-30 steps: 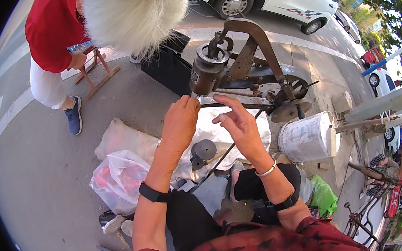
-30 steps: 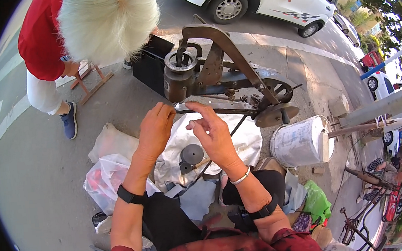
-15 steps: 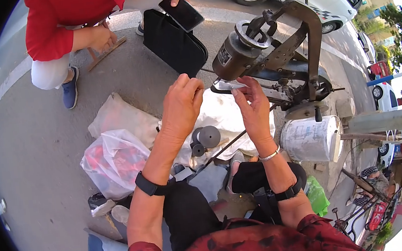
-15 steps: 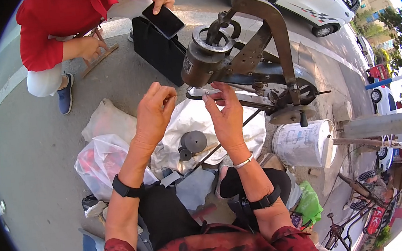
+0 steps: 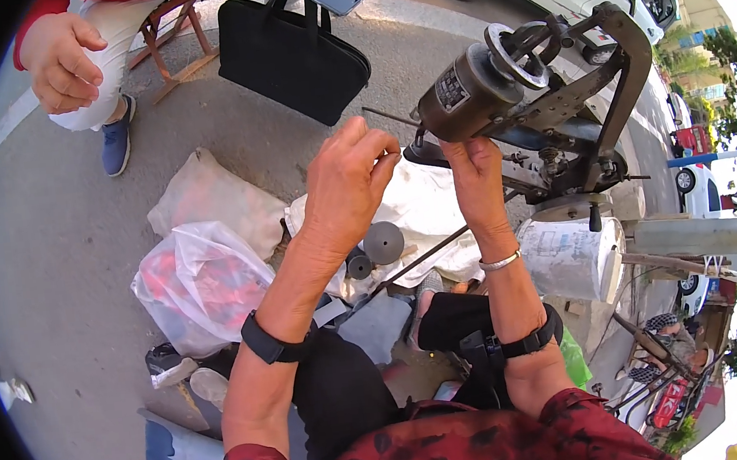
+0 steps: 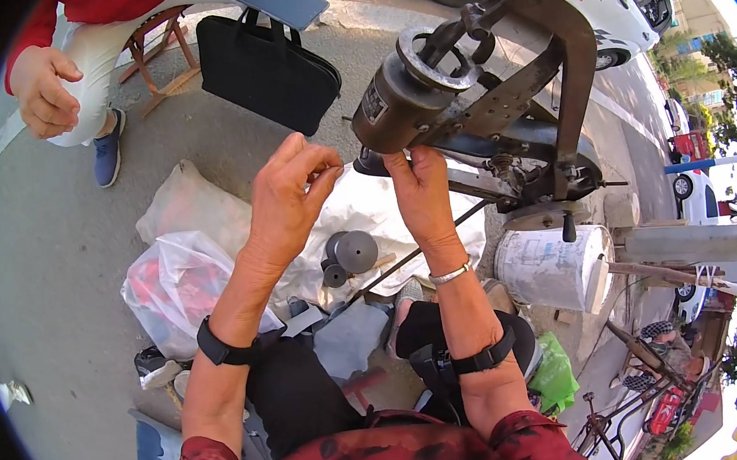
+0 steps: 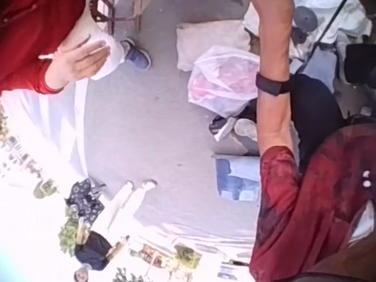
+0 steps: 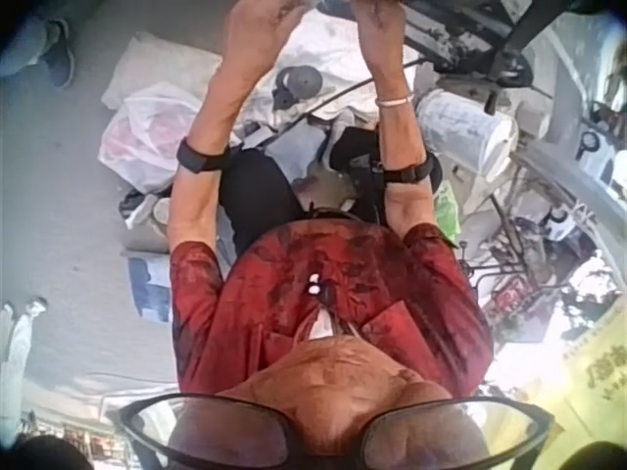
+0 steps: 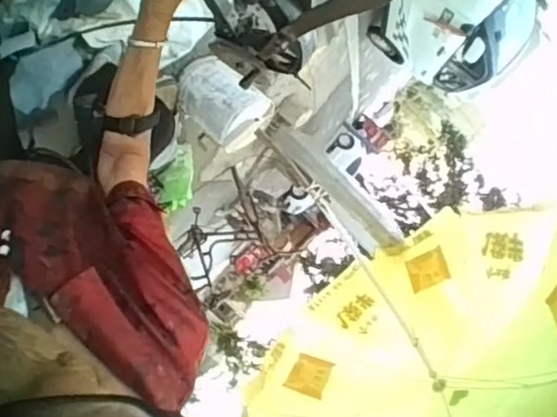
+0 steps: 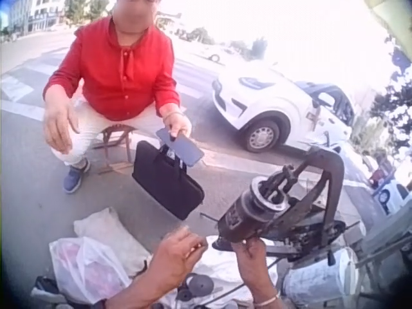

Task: Stitching a shoe using a manual hand-cranked sewing machine on a street side.

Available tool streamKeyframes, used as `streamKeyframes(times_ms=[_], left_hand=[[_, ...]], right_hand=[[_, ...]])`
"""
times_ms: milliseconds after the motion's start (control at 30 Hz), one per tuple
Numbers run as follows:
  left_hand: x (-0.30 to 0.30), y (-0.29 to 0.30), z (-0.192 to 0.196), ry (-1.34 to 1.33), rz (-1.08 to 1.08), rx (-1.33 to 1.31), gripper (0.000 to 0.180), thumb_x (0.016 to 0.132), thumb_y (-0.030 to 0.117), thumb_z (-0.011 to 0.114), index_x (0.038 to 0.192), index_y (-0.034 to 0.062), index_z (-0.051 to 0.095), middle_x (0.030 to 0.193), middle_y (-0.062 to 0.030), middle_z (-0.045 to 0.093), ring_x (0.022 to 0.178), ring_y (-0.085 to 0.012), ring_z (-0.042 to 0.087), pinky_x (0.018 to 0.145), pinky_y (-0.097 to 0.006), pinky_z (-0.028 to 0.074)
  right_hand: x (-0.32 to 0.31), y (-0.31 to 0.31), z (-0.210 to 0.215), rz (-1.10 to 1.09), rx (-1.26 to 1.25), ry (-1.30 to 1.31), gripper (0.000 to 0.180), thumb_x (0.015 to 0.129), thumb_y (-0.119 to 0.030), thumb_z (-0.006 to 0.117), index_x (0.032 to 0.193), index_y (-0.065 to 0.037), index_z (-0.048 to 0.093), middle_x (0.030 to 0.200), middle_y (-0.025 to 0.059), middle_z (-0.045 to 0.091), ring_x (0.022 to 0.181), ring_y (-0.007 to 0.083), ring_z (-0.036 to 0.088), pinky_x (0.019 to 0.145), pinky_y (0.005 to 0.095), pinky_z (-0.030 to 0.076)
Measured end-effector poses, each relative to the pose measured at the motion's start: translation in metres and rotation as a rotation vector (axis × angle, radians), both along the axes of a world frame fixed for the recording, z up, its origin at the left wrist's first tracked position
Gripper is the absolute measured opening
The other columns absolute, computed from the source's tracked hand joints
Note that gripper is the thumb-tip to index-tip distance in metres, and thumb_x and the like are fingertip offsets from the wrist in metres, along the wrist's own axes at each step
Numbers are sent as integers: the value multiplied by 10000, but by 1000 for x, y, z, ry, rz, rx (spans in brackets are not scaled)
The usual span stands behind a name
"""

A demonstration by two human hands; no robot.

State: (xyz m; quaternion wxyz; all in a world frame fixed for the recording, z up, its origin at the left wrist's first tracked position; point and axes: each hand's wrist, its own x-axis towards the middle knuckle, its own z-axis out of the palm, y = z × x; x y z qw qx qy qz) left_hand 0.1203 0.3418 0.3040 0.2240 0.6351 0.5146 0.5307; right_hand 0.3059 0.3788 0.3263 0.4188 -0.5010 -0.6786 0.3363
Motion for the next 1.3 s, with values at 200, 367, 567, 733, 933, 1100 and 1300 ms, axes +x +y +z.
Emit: streamKeyframes(times_ms=[200, 367, 567, 733, 933, 1100, 1300], left_hand=[[6, 1, -1, 20, 16, 15, 124, 829, 24, 744, 924, 49, 667, 842, -83, 551, 767, -274, 597, 682, -373, 469], [5, 4, -1, -11, 26, 50, 129, 833, 16, 731, 935, 55, 663, 868, -94, 570, 779, -282, 612, 700, -382, 479], [3, 0, -4, 37, -71, -85, 114, 864, 48, 708, 958, 77, 650, 869, -73, 633, 779, -281, 645, 714, -386, 487], [5, 3, -7, 83, -26, 27, 92, 877, 69, 701, 943, 77, 637, 840, -62, 641, 793, -269, 639, 737, -371, 449], [-2, 5, -11, 65, -18, 84, 96, 868, 64, 711, 917, 71, 628, 829, -53, 633, 786, -251, 627, 777, -366, 424], [1, 6, -15, -2, -9, 61, 98, 855, 72, 727, 902, 74, 641, 811, -41, 620, 769, -234, 621, 777, -366, 415], [3, 8, -16, -49, -2, 31, 93, 851, 79, 735, 904, 85, 658, 791, -31, 604, 759, -223, 618, 772, -364, 404]], right_hand=[[13, 9, 4, 114, -144, 89, 296, 1033, -235, 641, 1165, 28, 676, 1102, 24, 701, 991, 102, 557, 900, 294, 455], [25, -12, 12, 44, 12, -291, 303, 1000, -208, 660, 1213, 6, 657, 1191, 118, 712, 1091, 181, 624, 980, 323, 454], [79, -19, 16, -370, 37, -257, 278, 997, -221, 664, 1176, -9, 686, 1102, 102, 732, 1014, 183, 656, 951, 321, 482], [93, 15, -1, -204, -61, -114, 313, 1024, -251, 649, 1174, 22, 676, 1142, 122, 720, 1020, 183, 690, 941, 319, 522], [88, 26, -7, -180, -195, 120, 267, 1014, -157, 613, 1189, 38, 663, 1074, 137, 730, 938, 196, 726, 838, 300, 578], [87, 35, -4, -299, -256, -71, 282, 1021, -139, 562, 1226, 37, 643, 1070, 130, 727, 910, 240, 741, 764, 305, 607], [122, 42, -25, -334, -51, -203, 288, 1037, -175, 515, 1192, 29, 647, 1025, 124, 739, 883, 243, 750, 753, 317, 624]])
